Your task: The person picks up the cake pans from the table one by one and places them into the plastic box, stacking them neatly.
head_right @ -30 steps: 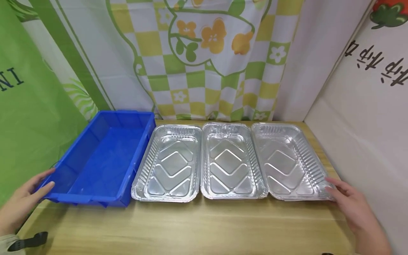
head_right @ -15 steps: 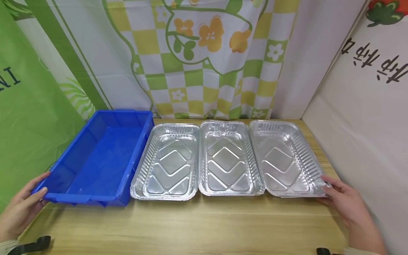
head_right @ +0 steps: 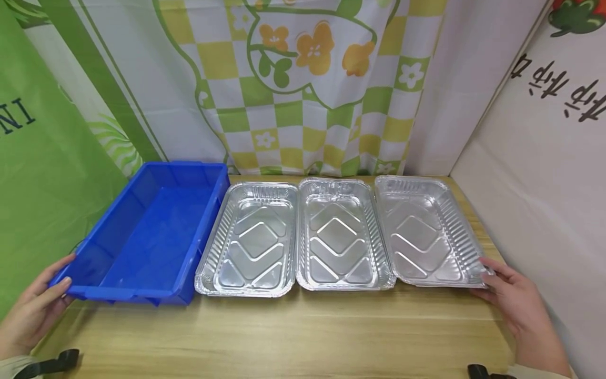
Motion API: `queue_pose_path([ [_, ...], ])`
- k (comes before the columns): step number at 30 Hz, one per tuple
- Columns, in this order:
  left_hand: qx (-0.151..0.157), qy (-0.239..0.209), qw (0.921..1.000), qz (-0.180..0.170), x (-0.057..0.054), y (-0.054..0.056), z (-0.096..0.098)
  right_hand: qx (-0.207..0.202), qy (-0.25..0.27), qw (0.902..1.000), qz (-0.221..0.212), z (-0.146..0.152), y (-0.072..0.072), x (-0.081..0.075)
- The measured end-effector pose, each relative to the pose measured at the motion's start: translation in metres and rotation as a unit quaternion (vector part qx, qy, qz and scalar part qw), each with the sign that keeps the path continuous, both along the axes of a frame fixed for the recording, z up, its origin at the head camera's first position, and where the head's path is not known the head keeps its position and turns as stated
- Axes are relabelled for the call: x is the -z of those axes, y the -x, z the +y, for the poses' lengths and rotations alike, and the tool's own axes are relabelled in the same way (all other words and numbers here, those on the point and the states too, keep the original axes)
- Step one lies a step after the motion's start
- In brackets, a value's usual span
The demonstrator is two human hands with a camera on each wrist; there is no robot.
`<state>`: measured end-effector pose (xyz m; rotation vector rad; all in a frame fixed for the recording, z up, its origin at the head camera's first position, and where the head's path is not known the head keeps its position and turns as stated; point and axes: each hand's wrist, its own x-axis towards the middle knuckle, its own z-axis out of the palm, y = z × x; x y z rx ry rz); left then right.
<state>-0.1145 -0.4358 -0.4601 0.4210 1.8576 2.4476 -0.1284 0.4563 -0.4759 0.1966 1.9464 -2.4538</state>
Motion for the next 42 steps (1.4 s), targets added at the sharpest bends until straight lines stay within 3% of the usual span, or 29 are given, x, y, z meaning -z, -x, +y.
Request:
queue_pose_path([
  [3, 0.001, 0.0, 1.0, 0.004, 0.0, 0.0, 0.001, 0.006, -0.002, 1.0, -0.004, -0.001, 0.001, -0.001],
  [13, 0.003, -0.006, 1.0, 0.007, -0.001, 0.0, 0.001, -0.008, 0.052, 0.9978, 0.041, 0.0, 0.006, -0.008],
  [36, 0.007, -0.015, 0.9999, 0.001, -0.002, -0.001, 0.002, 0.01, 0.08, 0.995, 0.059, -0.011, 0.01, -0.038],
  [42, 0.002, -0.005, 1.0, 0.007, -0.002, -0.001, 0.003, 0.019, 0.056, 0.9962, 0.064, -0.017, 0.013, -0.043],
])
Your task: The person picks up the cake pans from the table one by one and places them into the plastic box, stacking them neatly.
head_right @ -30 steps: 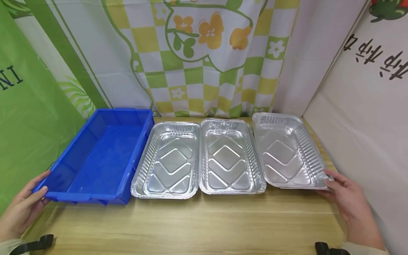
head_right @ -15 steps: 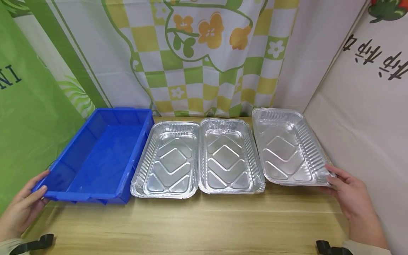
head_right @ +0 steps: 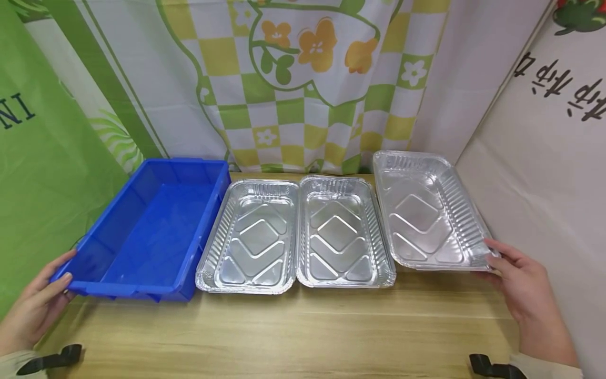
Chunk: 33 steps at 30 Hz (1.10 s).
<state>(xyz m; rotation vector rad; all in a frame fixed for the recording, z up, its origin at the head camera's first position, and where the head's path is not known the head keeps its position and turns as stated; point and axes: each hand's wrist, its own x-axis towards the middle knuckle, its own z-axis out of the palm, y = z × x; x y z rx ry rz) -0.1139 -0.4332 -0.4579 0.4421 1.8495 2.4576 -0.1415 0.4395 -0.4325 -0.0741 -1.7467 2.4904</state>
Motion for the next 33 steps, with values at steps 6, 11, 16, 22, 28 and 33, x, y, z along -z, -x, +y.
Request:
queue_pose_path([
  [6, -0.004, 0.003, 1.0, 0.0, 0.001, 0.0, 0.0, 0.001, -0.002, 1.0, 0.004, -0.005, 0.002, -0.003],
  [11, 0.0, -0.004, 1.0, 0.002, 0.001, 0.0, 0.0, -0.009, 0.022, 0.9996, 0.017, -0.009, 0.003, -0.004],
  [16, 0.004, -0.006, 0.9999, 0.007, 0.001, 0.001, 0.001, -0.007, 0.0, 0.9998, 0.016, -0.013, 0.003, -0.008],
  [22, 0.0, -0.013, 0.9999, 0.008, 0.001, 0.002, 0.001, -0.005, -0.011, 0.9999, 0.01, -0.022, 0.006, -0.012],
  [28, -0.001, -0.022, 0.9998, 0.006, 0.0, 0.002, -0.001, -0.01, 0.0, 0.9998, 0.018, -0.028, 0.011, -0.013],
  [33, -0.004, -0.02, 0.9998, 0.005, 0.0, 0.003, 0.0, -0.017, -0.004, 0.9998, 0.013, -0.03, 0.012, -0.013],
])
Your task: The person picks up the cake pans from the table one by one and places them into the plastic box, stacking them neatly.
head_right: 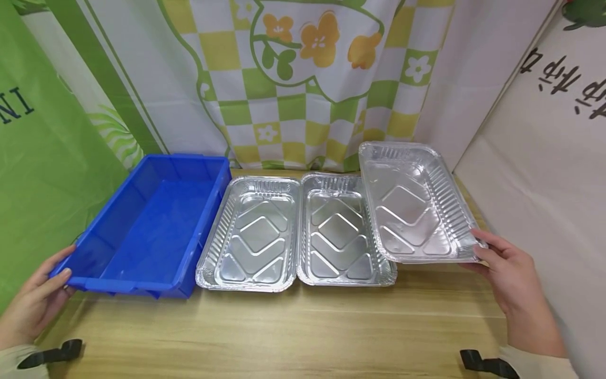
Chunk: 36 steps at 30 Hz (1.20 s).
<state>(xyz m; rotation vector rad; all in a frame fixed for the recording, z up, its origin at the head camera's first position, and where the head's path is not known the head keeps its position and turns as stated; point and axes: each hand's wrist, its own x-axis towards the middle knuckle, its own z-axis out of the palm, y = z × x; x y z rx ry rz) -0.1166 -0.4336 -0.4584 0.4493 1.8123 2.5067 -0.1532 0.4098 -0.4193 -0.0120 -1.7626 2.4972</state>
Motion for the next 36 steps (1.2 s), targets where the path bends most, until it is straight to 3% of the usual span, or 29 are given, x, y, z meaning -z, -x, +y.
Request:
queue_pose_path([
  [12, 0.001, -0.005, 1.0, 0.007, 0.001, 0.001, 0.001, -0.005, 0.0, 0.9999, 0.013, -0.011, 0.004, 0.003],
  [19, 0.011, -0.028, 0.9994, 0.015, 0.003, 0.002, 0.001, -0.031, 0.015, 0.9993, 0.016, -0.016, 0.004, 0.005],
  [25, 0.01, -0.027, 0.9995, 0.015, 0.002, 0.003, 0.002, -0.022, 0.006, 0.9997, 0.008, -0.02, 0.005, 0.004],
  [36, 0.006, -0.022, 0.9996, 0.014, 0.002, 0.003, 0.002, -0.029, -0.002, 0.9988, 0.04, -0.036, 0.006, 0.006],
])
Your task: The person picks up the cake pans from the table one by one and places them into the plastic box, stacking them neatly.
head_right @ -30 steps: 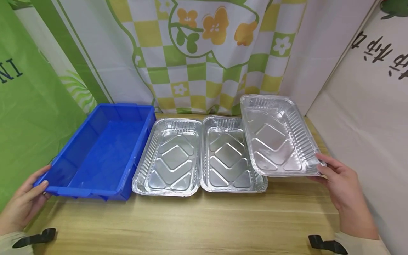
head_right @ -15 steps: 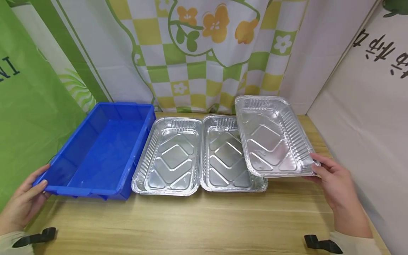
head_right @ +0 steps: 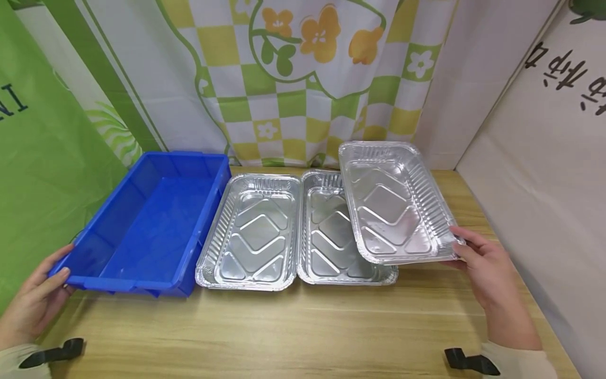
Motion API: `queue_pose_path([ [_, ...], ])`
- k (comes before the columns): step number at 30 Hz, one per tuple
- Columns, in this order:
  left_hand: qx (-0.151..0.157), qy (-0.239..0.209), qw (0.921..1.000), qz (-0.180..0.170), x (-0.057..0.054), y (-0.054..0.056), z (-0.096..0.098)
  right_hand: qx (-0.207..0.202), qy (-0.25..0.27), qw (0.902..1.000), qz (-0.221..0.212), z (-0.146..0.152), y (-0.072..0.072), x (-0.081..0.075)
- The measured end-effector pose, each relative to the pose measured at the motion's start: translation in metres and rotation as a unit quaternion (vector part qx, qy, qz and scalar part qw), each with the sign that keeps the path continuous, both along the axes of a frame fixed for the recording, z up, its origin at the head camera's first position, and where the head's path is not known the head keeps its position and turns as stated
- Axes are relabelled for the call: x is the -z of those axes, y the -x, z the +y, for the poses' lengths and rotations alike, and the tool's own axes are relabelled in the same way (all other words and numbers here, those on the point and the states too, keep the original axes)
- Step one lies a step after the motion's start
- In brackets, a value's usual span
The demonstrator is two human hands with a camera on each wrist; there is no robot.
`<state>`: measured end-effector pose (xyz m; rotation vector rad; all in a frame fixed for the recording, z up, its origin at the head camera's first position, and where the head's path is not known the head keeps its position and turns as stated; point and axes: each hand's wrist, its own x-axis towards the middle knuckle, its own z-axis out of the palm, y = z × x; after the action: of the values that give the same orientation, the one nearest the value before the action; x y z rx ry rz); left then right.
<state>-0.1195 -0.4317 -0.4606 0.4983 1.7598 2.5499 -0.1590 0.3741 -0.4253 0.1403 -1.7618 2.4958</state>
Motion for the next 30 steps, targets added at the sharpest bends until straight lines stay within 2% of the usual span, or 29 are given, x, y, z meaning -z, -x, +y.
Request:
queue_pose_path([
  [10, 0.013, -0.014, 0.9998, 0.002, 0.0, 0.001, 0.0, -0.005, -0.01, 0.9999, -0.003, -0.004, 0.004, 0.005],
  [23, 0.01, -0.013, 0.9998, 0.008, 0.0, 0.001, 0.0, -0.017, -0.004, 0.9998, 0.007, -0.014, 0.006, 0.006],
  [30, 0.005, -0.009, 0.9999, 0.008, 0.001, 0.0, -0.001, -0.007, -0.031, 0.9994, -0.011, -0.021, 0.008, 0.006],
])
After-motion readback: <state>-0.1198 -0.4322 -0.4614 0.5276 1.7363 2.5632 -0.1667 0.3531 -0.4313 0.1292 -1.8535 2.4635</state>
